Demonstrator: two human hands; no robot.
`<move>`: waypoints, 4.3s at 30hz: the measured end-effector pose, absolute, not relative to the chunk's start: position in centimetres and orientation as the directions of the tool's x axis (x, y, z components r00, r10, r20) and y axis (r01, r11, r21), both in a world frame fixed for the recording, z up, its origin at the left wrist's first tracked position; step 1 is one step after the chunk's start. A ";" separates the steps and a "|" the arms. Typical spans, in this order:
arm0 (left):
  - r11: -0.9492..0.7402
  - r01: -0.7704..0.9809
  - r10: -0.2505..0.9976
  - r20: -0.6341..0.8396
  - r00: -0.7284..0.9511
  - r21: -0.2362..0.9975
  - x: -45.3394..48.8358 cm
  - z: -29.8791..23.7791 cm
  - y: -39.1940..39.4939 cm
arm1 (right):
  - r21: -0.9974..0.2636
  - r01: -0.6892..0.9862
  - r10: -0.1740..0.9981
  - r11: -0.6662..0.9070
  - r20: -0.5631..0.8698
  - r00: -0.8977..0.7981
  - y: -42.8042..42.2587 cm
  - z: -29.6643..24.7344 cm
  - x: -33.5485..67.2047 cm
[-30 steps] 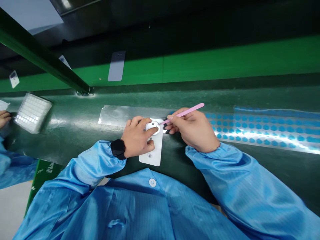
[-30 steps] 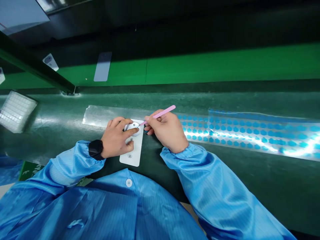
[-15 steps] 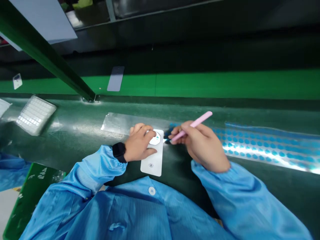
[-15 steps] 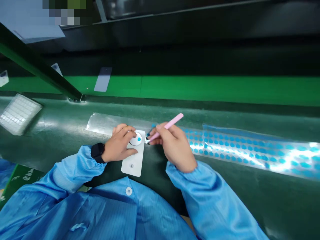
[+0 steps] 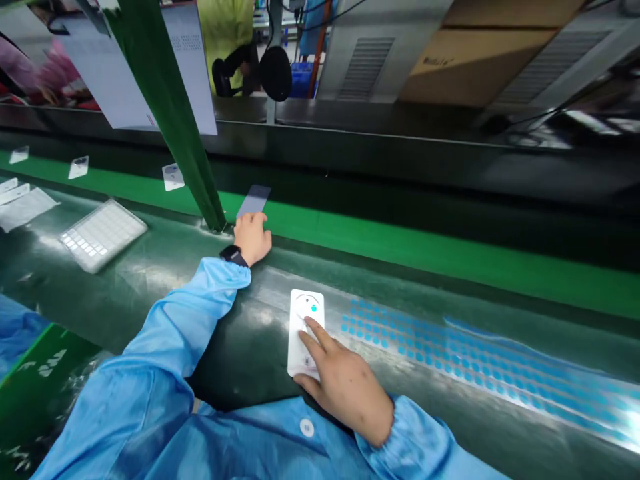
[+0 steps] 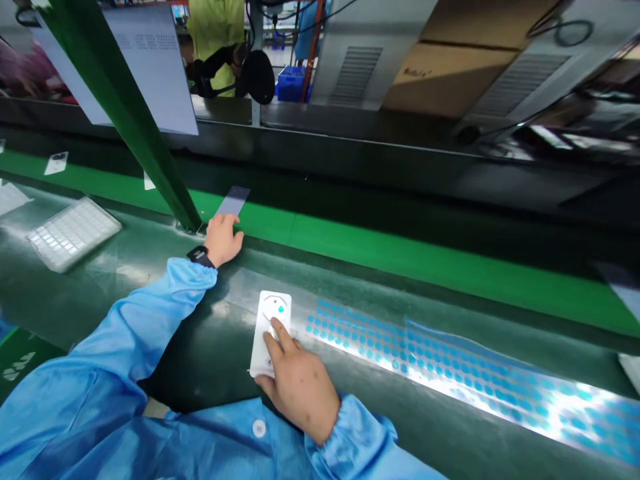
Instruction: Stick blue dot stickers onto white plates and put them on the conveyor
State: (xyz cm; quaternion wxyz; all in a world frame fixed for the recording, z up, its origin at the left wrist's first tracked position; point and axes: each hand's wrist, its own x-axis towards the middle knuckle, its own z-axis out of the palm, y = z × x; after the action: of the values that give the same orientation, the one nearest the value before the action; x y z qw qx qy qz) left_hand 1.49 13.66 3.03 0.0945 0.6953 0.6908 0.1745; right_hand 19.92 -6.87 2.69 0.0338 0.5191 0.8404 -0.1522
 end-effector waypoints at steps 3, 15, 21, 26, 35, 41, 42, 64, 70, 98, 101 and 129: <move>0.086 0.925 0.992 0.059 -0.116 0.370 1.0 3.3 16.9 | -0.188 0.878 0.840 0.441 -0.259 -0.477 -4.5 3.7 18.7; 0.475 0.817 0.874 -0.068 -0.481 0.326 1.1 4.2 23.3 | -0.083 0.975 0.976 0.208 -0.052 -0.212 12.9 4.6 21.7; 0.324 0.904 0.943 -0.021 -0.331 0.280 0.0 5.7 24.8 | -0.153 0.987 0.997 0.040 0.066 -0.030 13.3 5.8 26.0; 0.197 0.945 0.974 0.062 -0.220 0.262 0.3 8.4 25.1 | -0.275 0.961 0.987 0.041 0.160 0.004 9.1 5.0 29.2; -0.219 0.781 0.975 0.150 0.161 0.585 2.3 7.9 9.8 | -0.820 0.570 0.968 0.053 0.183 0.172 1.7 4.0 30.4; -0.143 0.664 0.949 -0.088 0.302 0.734 3.1 3.6 0.0 | -0.996 0.092 0.916 -0.011 0.027 0.401 1.0 4.1 29.8; -0.127 0.676 0.942 -0.125 0.311 0.726 3.1 3.3 -0.5 | -0.998 0.049 0.925 -0.037 -0.015 0.380 1.2 3.9 29.6; -0.647 0.635 0.727 0.091 0.681 0.423 4.5 0.1 1.2 | -0.936 0.119 0.928 -0.331 -0.300 0.221 3.2 2.3 28.1; -0.640 0.621 0.730 0.104 0.676 0.453 4.5 0.0 1.0 | -0.928 0.151 0.920 -0.341 -0.296 0.257 3.3 1.8 28.0; -0.669 0.591 0.670 0.022 0.742 0.451 4.6 0.2 1.5 | -0.923 0.099 0.928 -0.372 -0.365 0.079 -1.7 2.3 25.3; -0.682 0.578 0.652 0.014 0.758 0.448 4.4 0.1 1.4 | -0.912 0.136 0.922 -0.387 -0.378 0.088 -1.5 1.5 25.1; -0.675 0.586 0.652 -0.010 0.758 0.448 4.5 0.3 1.3 | -0.880 0.291 0.926 -0.376 -0.367 0.088 -1.4 2.3 24.8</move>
State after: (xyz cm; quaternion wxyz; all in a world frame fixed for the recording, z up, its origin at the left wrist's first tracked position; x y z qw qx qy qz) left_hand 4.55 1.26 0.32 0.2177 0.9120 0.3394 0.0755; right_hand 24.82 -1.36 2.29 -0.3202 0.6646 0.4577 -0.4963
